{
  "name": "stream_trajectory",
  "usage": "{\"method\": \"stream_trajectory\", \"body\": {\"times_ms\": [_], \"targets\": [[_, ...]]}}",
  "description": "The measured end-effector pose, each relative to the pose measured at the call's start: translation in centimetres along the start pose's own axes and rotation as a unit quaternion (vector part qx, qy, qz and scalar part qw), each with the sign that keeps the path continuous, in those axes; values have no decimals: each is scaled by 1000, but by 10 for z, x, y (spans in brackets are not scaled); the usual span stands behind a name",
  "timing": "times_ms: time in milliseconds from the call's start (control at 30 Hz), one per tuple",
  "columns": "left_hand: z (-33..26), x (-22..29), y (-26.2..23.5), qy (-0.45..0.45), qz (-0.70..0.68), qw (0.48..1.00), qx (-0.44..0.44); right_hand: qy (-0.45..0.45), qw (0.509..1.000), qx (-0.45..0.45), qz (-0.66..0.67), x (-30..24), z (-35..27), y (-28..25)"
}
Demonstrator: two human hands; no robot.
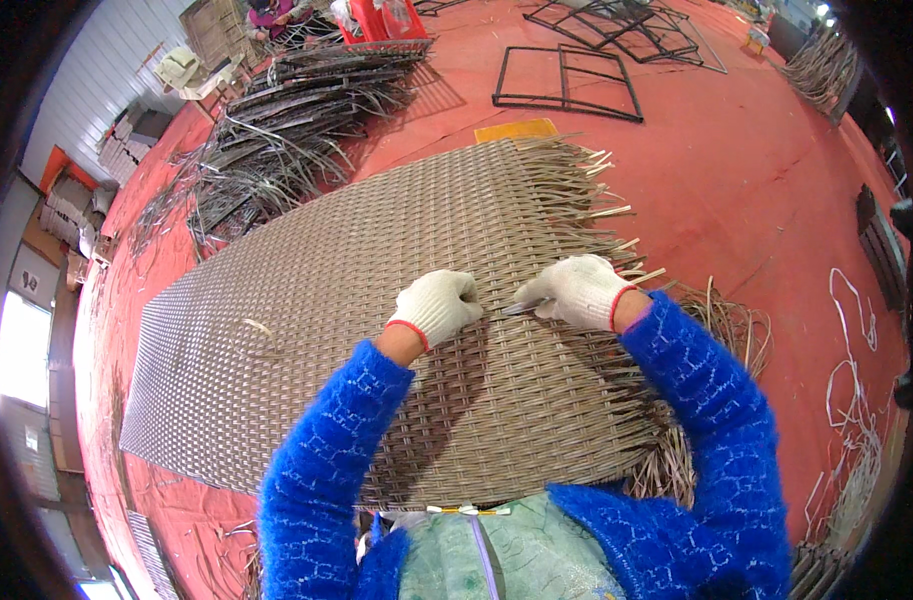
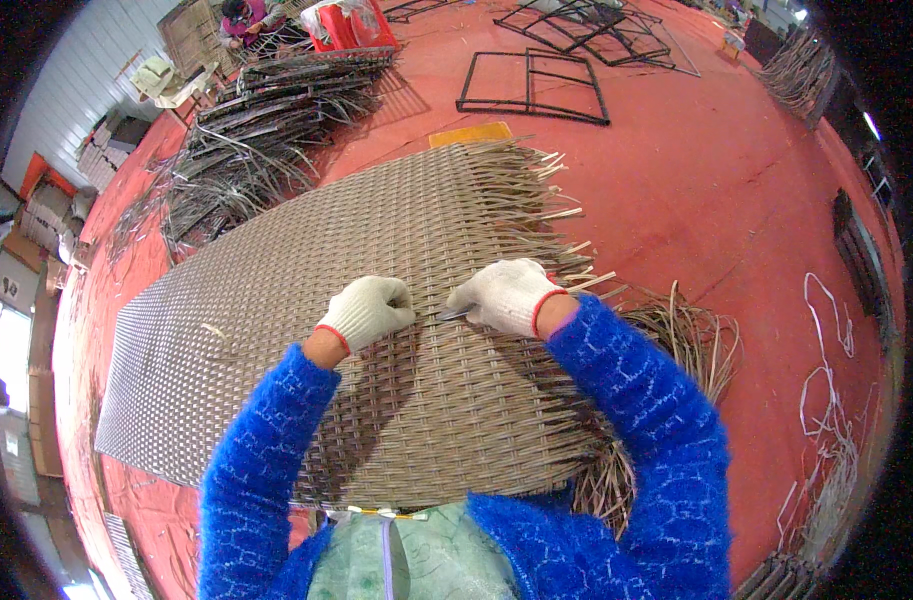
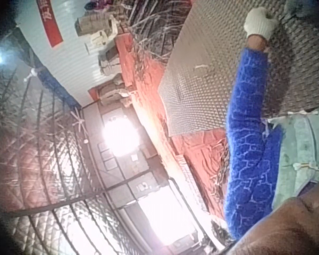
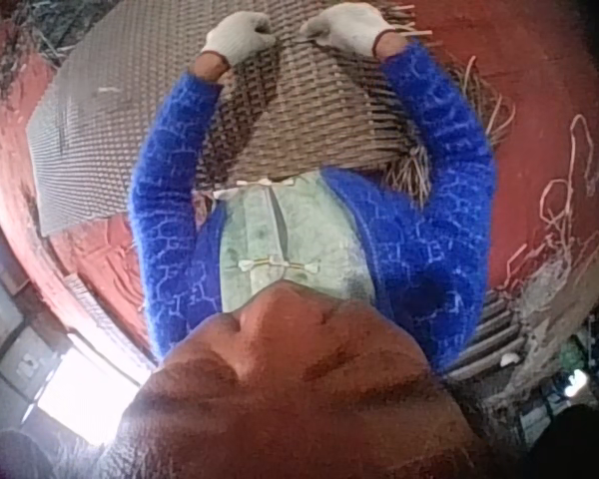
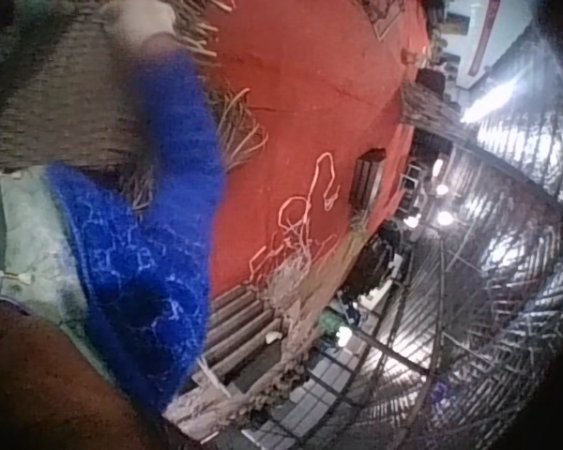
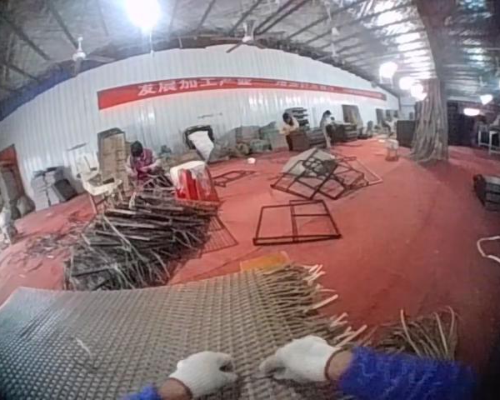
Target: The person weaves a long flexible strip into a large flat mat laid on the floor, threading it through existing strands and tightening the weave. The person uses a small metal tool to push and adjust the strip along the edge of the mat.
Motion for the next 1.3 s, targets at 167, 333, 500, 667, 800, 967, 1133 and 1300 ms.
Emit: {"method": "stream_trajectory", "body": {"times_ms": [167, 333, 500, 667, 800, 967, 1133, 1300], "targets": [[-7, 11, -2, 68, -27, 995, 64, 34, 994, 15, -103, -12, -18, -5], [-16, 30, 1, 112, -41, 983, 143, 42, 975, 99, -195, -25, -39, -15], [-9, 44, 9, 222, -78, 967, 100, 19, 949, 165, -267, -39, -53, -22], [-6, 52, 11, 272, -85, 953, 106, 9, 963, 199, -180, -27, -69, -39], [-17, 55, -4, 266, -144, 938, 170, 140, 940, 310, 10, 16, -91, -38], [0, 44, 7, 135, -261, 951, 99, 187, 847, 399, 297, 37, -81, 23], [-7, 79, -3, 198, -227, 942, 150, 159, 852, 431, 252, 36, -82, 28], [-21, 156, -9, 315, -220, 909, 162, 228, 884, 382, 142, 49, -82, 41]]}}
Point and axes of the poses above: each hand's wrist, its own z-axis towards the middle knuckle, its own y-axis out of the palm, x = y × z, the point moved 10 cm from there along z, towards the middle knuckle, and after that the axes turned 8 degrees about -y, right-handed, at the moved point
